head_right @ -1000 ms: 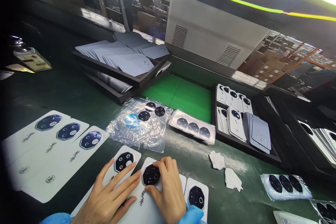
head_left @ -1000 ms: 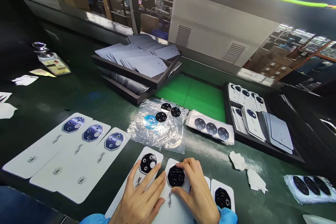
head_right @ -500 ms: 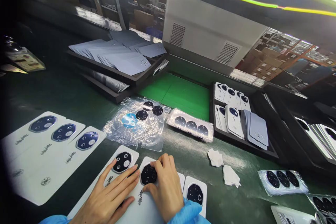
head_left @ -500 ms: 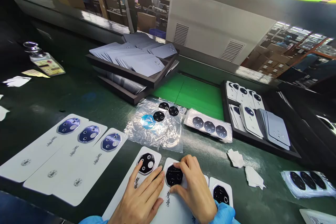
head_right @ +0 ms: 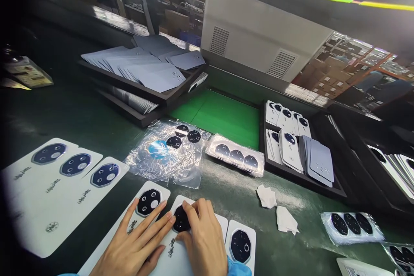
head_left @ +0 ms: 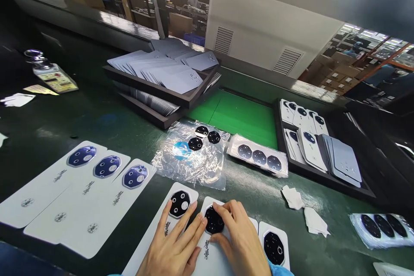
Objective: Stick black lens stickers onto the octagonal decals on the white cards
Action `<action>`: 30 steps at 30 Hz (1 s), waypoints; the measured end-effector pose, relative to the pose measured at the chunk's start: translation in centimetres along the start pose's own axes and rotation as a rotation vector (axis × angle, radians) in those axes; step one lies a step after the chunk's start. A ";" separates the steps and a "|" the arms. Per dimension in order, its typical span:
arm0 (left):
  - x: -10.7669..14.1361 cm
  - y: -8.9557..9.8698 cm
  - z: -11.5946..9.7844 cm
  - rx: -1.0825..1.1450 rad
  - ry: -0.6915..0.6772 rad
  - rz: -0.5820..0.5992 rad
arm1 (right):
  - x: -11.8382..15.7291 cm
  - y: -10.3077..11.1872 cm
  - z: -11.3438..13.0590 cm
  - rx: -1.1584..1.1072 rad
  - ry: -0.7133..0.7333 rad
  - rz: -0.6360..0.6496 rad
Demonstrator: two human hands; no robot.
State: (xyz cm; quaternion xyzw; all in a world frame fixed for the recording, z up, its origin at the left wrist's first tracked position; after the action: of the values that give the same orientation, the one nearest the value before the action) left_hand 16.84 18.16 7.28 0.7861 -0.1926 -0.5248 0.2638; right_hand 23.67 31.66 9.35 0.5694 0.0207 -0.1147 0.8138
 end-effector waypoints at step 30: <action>0.4 -0.2 0.0 0.084 0.069 -0.047 | -1.2 0.5 -0.9 -0.242 -0.090 0.130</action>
State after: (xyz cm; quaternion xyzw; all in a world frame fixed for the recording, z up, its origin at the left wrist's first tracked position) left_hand 16.99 18.05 6.86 0.8184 -0.1869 -0.4949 0.2246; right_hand 22.73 32.87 9.71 0.4614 -0.0393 -0.0838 0.8824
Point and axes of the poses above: each hand's wrist, its own x-axis away from the middle knuckle, its own y-axis out of the back of the hand, z = x × y, the point moved 4 cm from there along -x, towards the middle knuckle, and after that the axes turned 1 degree about -x, right-handed, at the moved point
